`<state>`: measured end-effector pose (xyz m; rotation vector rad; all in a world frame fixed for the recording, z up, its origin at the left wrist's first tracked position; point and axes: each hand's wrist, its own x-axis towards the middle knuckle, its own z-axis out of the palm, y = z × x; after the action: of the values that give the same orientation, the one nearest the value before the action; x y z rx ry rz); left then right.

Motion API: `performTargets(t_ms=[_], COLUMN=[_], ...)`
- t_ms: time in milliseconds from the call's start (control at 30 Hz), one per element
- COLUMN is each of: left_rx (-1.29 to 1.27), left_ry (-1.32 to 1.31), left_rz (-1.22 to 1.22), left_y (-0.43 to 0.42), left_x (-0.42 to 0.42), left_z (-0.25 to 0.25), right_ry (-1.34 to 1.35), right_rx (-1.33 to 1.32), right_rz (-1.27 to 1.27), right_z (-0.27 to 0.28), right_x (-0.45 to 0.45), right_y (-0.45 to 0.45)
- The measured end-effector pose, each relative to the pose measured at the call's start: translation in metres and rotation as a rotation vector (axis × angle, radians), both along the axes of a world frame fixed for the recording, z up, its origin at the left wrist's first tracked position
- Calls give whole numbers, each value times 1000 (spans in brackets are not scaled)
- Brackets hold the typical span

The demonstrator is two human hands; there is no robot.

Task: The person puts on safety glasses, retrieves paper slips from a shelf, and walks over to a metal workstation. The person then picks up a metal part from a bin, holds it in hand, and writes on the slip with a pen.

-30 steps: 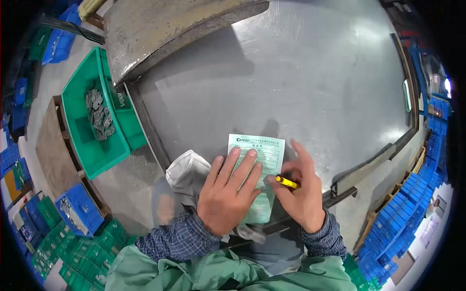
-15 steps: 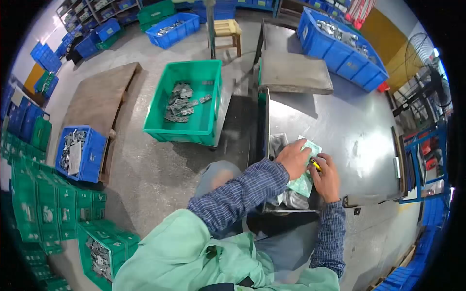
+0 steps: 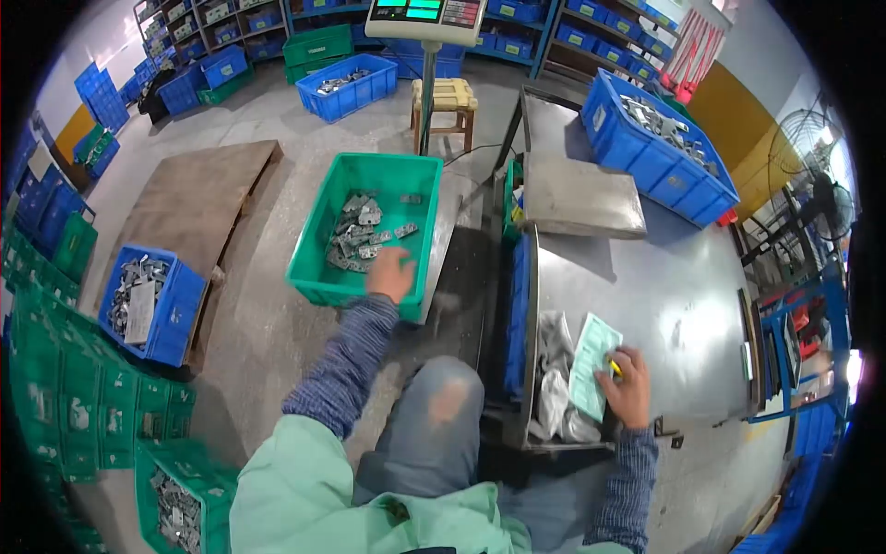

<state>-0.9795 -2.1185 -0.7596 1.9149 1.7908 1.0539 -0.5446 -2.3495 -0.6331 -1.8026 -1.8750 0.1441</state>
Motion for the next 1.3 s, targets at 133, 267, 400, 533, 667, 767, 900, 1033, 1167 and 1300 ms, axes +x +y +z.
performTargets(t_ms=[133, 267, 400, 533, 667, 767, 900, 1033, 1167, 1300], left_rx=[-605, -916, -954, -915, -896, -672, -243, 225, 380, 461], left_ry=[373, 315, 551, 447, 523, 623, 440, 177, 1, -47], left_rz=[52, 124, 68, 102, 107, 138, 111, -101, -392, -610], left_y=[108, 167, 174, 166, 164, 150, 134, 70, -17, -85], left_x=[-74, -108, -102, -101, -94, -81, -57, -3, 57, 96], left_z=[-75, -152, -174, -158, -145, -129, -80, 14, 123, 180], right_ry=[17, 106, 132, 155, 147, 173, 91, 59, 99, 67], right_rx=[-78, -133, -171, -235, -218, -182, -127, -155, -110, -52], right_rz=[-73, -96, -101, -152, -107, -90, -66, -62, -41, -20], right_z=[1, 6, 2, 7, 8, 8, 10, 14, 9, 2], right_x=[-3, -8, -3, -7, -4, -4, -3, -1, 2, 9], right_y=[4, 11, 16, 18, 19, 19, 16, 12, 7, -1])
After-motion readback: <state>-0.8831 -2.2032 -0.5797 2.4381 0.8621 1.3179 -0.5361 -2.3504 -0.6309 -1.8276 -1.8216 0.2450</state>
